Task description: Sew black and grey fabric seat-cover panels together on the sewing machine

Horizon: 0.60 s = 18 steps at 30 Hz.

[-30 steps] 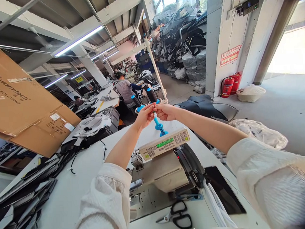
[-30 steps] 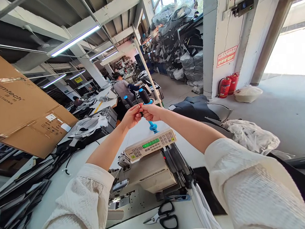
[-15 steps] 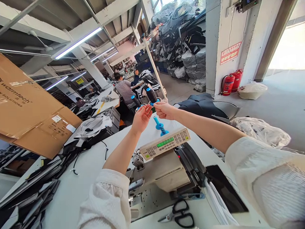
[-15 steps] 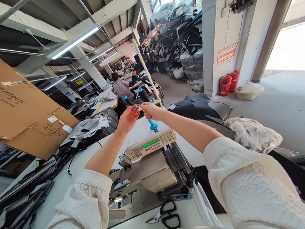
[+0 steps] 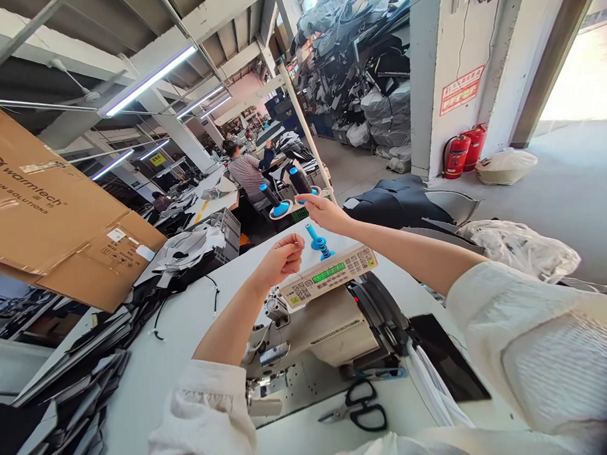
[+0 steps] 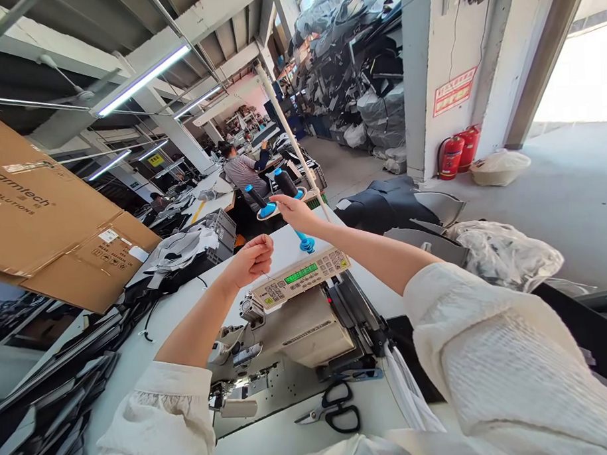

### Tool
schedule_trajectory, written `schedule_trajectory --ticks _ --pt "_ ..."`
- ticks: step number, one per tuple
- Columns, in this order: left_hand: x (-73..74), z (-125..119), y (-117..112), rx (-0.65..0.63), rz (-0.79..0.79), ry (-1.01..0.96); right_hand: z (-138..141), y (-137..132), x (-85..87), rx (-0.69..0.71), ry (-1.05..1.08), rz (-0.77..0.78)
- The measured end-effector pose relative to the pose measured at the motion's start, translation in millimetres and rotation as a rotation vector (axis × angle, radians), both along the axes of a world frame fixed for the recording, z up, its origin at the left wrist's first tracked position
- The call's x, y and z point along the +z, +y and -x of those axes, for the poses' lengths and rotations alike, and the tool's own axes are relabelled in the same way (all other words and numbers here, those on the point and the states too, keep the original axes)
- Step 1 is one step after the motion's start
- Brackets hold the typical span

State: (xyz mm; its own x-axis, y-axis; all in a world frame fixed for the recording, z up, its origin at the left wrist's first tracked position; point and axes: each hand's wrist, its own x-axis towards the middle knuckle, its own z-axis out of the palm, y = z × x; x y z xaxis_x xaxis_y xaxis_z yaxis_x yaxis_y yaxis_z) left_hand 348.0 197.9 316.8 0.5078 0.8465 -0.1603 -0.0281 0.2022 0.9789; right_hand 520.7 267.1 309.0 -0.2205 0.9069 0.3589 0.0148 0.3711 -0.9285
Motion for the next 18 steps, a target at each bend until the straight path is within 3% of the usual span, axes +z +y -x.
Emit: schedule_trajectory --ticks 3,6,9,11,14,16,18 --pt "0.2 1.7 -0.8 0.042 0.001 0.023 3.5 -3.4 -1.8 -0.026 -0.287 -0.251" --pt "0.2 5.0 -1.1 0.08 0.005 0.022 3.7 0.7 -4.3 -0.023 -0.503 -0.358" --pt "-1.5 8.2 -2.1 0.135 -0.022 0.013 3.0 6.7 -4.6 -0.126 -0.643 -0.417" --pt "-4.5 8.5 -2.3 0.221 -0.11 0.046 4.4 8.8 -2.4 -0.198 -0.65 -0.415" --pt "-12.9 4.8 -4.3 0.369 -0.4 0.254 5.7 9.0 3.4 -0.25 -0.634 -0.381" --pt "-20.1 0.2 -10.0 0.336 -0.536 0.419 -0.7 10.2 5.6 -0.228 -0.569 -0.358" --pt "-26.8 -4.3 -20.6 0.194 -0.554 0.54 -17.9 13.6 0.7 -0.17 -0.387 -0.297"
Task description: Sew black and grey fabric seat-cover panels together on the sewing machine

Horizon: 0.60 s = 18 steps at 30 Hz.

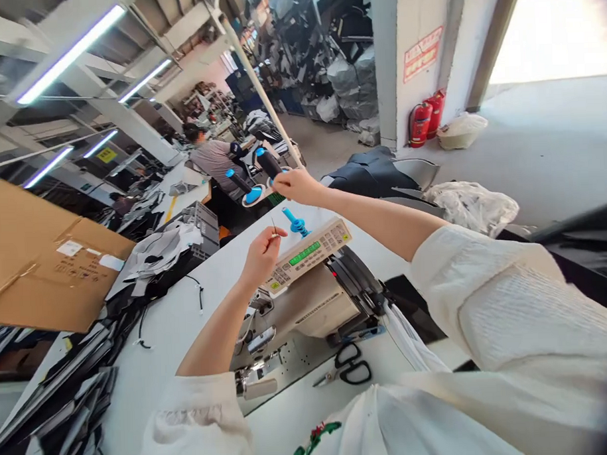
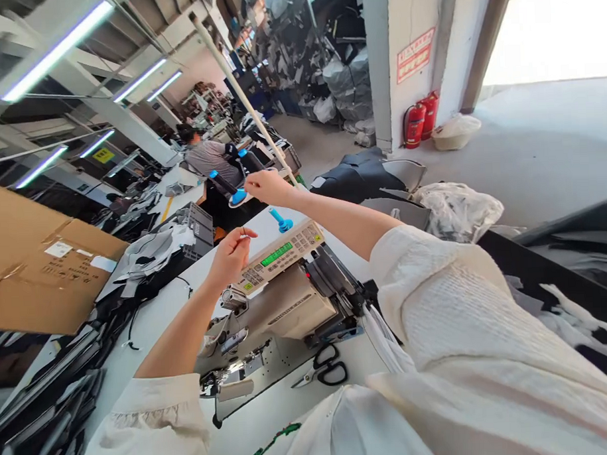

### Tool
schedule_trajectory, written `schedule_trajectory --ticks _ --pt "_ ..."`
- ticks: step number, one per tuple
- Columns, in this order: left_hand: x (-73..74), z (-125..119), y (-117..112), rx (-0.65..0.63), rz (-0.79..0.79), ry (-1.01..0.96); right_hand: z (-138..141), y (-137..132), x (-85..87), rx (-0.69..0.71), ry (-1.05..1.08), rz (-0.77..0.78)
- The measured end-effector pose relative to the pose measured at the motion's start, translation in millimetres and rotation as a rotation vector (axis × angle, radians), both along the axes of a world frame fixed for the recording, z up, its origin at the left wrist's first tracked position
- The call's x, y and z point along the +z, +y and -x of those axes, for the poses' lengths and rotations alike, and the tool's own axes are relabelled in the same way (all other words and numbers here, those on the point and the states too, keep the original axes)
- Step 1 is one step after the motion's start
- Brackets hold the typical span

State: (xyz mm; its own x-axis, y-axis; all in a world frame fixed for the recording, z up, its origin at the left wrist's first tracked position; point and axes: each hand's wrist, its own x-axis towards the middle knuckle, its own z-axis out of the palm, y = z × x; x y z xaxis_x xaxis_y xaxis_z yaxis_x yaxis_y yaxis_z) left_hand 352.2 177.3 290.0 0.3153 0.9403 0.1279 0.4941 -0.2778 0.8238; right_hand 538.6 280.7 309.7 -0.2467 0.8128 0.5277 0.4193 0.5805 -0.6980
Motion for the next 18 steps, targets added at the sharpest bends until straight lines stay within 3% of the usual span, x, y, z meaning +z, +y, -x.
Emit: schedule_trajectory --ticks 2,4,8,10,12,15,18 --pt "-4.7 -2.1 -14.3 -0.083 0.048 0.111 -27.6 3.3 -18.2 0.033 0.28 0.13" --pt "-7.3 -1.3 -28.7 -0.106 0.059 0.14 -59.2 2.2 -53.3 -0.08 0.542 0.354" --pt "-12.7 2.0 -45.3 -0.067 0.107 -0.045 -99.2 -20.7 -158.3 -0.344 0.706 0.794" --pt "-18.0 0.3 -47.4 -0.033 0.151 -0.163 -99.8 -36.1 -209.0 -0.345 0.693 0.933" --pt "-24.8 -3.9 -48.4 0.002 0.204 -0.254 -90.9 -46.0 -247.5 -0.318 0.697 1.037" --pt "-33.9 -11.2 -50.6 0.041 0.252 -0.335 -70.7 -44.8 -278.3 -0.254 0.731 1.127" --pt "-38.0 -16.7 -52.2 0.055 0.267 -0.376 -54.5 -32.7 -287.0 -0.154 0.775 1.199"
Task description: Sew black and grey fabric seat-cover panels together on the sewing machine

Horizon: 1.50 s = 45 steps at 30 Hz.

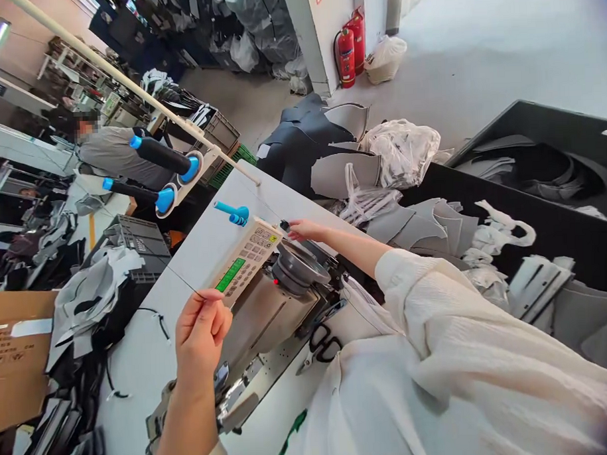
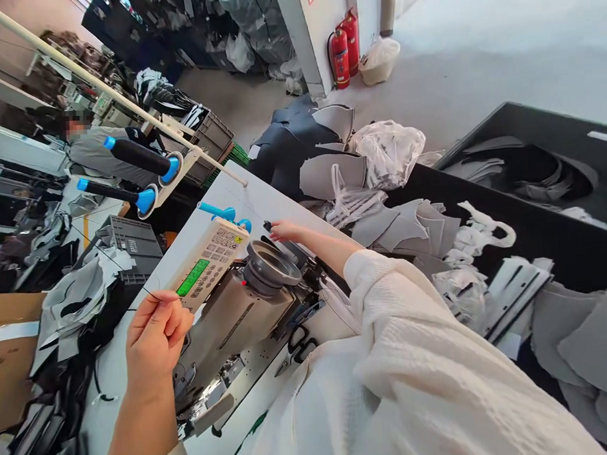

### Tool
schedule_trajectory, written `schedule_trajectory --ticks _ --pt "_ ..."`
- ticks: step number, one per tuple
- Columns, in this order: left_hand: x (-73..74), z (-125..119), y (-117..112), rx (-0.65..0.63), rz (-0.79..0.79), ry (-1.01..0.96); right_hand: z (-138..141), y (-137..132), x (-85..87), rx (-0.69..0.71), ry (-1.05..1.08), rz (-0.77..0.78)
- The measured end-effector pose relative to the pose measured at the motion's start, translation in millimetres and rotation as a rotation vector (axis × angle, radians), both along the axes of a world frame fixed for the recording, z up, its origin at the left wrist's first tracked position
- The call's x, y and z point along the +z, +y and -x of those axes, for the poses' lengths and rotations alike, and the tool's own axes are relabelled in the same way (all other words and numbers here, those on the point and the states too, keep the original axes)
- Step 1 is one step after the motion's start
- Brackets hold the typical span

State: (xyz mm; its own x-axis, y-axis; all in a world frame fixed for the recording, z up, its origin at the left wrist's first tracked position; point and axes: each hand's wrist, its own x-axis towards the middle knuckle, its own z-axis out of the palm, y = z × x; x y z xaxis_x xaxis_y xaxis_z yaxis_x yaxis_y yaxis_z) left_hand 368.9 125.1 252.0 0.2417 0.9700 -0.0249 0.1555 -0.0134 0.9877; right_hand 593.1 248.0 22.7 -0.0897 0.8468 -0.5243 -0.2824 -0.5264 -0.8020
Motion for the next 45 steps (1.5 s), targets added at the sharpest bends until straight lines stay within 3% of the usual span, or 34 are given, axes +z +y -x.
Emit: schedule_trajectory --ticks 5,8,12,14,17,19,22,25,30,33,35,37,40,42,45 --pt "-1.6 -11.5 -0.9 -0.042 0.034 -0.049 0.1 5.0 -5.6 0.008 0.083 -0.042" --pt "-10.6 -25.5 -10.8 -0.161 0.112 -0.046 -15.2 -8.6 -8.8 -0.024 0.101 -0.146" --pt "-44.6 -57.3 -38.1 -0.513 0.429 0.016 -43.4 -52.7 -1.2 -0.075 0.098 -0.362" --pt "-67.7 -77.8 -49.2 -0.565 0.601 0.003 -57.1 -86.2 6.6 -0.099 0.069 -0.47" --pt "-97.4 -109.6 -54.5 -0.455 0.775 -0.145 -70.4 -142.8 14.9 -0.135 -0.008 -0.591" --pt "-108.6 -129.3 -52.9 -0.377 0.845 -0.231 -71.5 -179.2 13.8 -0.123 -0.132 -0.702" --pt "-114.0 -154.0 -51.6 -0.175 0.917 -0.34 -65.7 -224.6 1.7 -0.002 -0.33 -0.792" --pt "-115.9 -170.1 -58.6 0.07 0.944 -0.477 -65.2 -251.2 -11.9 0.032 -0.456 -0.749" --pt "-129.7 -169.9 -77.8 0.31 0.912 -0.592 -84.0 -248.9 -4.8 -0.137 -0.497 -0.687" --pt "-142.2 -158.1 -78.2 0.355 0.97 -0.684 -85.4 -240.3 7.6 -0.065 -0.473 -0.711" --pt "-150.4 -150.4 -73.9 0.249 0.975 -0.707 -80.3 -239.0 10.0 0.016 -0.491 -0.735" --pt "-158.2 -144.7 -70.5 0.095 0.837 -0.547 -75.3 -239.2 7.1 0.018 -0.512 -0.715" --pt "-167.8 -139.6 -74.0 -0.069 0.558 -0.198 -72.2 -232.6 2.5 -0.166 -0.467 -0.515" --pt "-171.0 -136.6 -80.5 -0.144 0.461 -0.105 -69.2 -220.4 6.1 -0.214 -0.4 -0.333" --pt "-170.3 -129.1 -86.2 -0.327 0.216 0.154 -54.2 -195.4 20.4 -0.025 -0.245 -0.166"
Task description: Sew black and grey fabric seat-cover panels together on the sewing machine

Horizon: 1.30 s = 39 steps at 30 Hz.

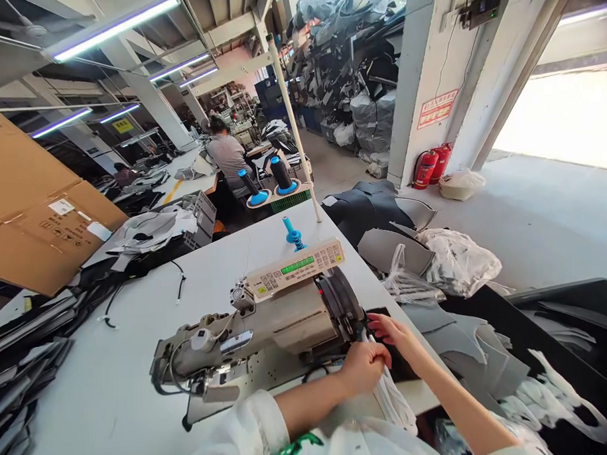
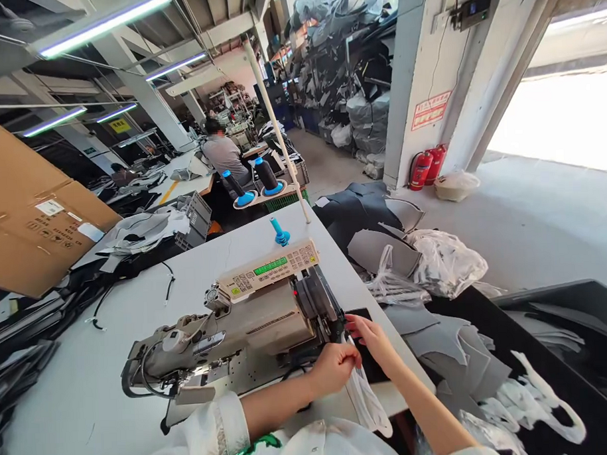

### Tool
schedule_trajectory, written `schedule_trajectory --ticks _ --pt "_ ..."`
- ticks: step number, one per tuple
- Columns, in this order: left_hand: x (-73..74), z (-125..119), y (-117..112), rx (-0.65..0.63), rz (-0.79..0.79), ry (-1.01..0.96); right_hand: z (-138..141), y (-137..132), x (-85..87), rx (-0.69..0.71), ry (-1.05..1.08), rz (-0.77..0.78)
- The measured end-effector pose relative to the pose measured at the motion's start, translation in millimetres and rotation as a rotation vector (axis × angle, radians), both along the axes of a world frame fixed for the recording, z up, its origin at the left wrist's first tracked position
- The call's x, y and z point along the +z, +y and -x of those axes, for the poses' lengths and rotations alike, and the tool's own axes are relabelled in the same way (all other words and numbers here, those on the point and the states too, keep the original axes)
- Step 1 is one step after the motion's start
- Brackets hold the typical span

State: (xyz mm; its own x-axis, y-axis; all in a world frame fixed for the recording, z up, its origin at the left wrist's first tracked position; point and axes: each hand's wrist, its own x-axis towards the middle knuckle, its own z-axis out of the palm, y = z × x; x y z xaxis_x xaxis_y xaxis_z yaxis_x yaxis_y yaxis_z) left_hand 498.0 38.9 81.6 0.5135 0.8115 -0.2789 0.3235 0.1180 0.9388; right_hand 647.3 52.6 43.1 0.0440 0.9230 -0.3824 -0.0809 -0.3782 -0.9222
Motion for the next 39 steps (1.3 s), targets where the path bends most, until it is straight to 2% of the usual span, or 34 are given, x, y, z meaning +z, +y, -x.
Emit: schedule_trajectory --ticks 3,7,10,12,15,17,20,24,27,33,36,39 --pt "1.4 9.2 2.9 -0.175 -0.203 0.188 22.6 20.7 11.9 0.17 0.151 0.055" --pt "-7.3 10.1 4.8 -0.188 -0.177 0.181 34.8 28.4 10.2 0.153 0.233 0.045" --pt "-19.1 -0.2 -0.5 -0.12 -0.09 0.078 21.5 28.2 3.6 0.039 0.272 0.021" --pt "-23.9 -8.3 -4.3 -0.083 -0.008 -0.001 6.2 32.8 2.6 -0.087 0.274 -0.033" --pt "-21.7 -15.9 -6.7 -0.078 0.055 -0.029 -14.7 51.1 9.0 -0.301 0.27 -0.172" --pt "-15.0 -15.9 -6.4 -0.043 0.013 -0.02 -21.9 68.7 16.8 -0.404 0.264 -0.311" --pt "-3.8 -7.6 -5.5 -0.001 -0.132 -0.017 -20.8 97.0 26.3 -0.436 0.199 -0.452" --pt "-1.5 14.4 -7.4 -0.057 -0.245 0.011 -11.6 127.8 24.0 -0.322 0.004 -0.381" --pt "-11.2 30.9 -13.2 -0.041 -0.172 -0.001 -10.4 138.8 14.2 -0.181 -0.23 -0.304" --pt "-28.6 39.3 -26.4 -0.033 -0.031 0.048 -1.5 124.7 -4.3 0.098 -0.654 -0.219" --pt "-29.4 36.6 -26.5 -0.062 -0.009 0.082 11.8 115.2 -11.2 0.145 -0.787 -0.235" --pt "-27.5 38.6 -21.9 -0.106 -0.013 0.114 15.3 113.1 -18.1 0.126 -0.88 -0.241"
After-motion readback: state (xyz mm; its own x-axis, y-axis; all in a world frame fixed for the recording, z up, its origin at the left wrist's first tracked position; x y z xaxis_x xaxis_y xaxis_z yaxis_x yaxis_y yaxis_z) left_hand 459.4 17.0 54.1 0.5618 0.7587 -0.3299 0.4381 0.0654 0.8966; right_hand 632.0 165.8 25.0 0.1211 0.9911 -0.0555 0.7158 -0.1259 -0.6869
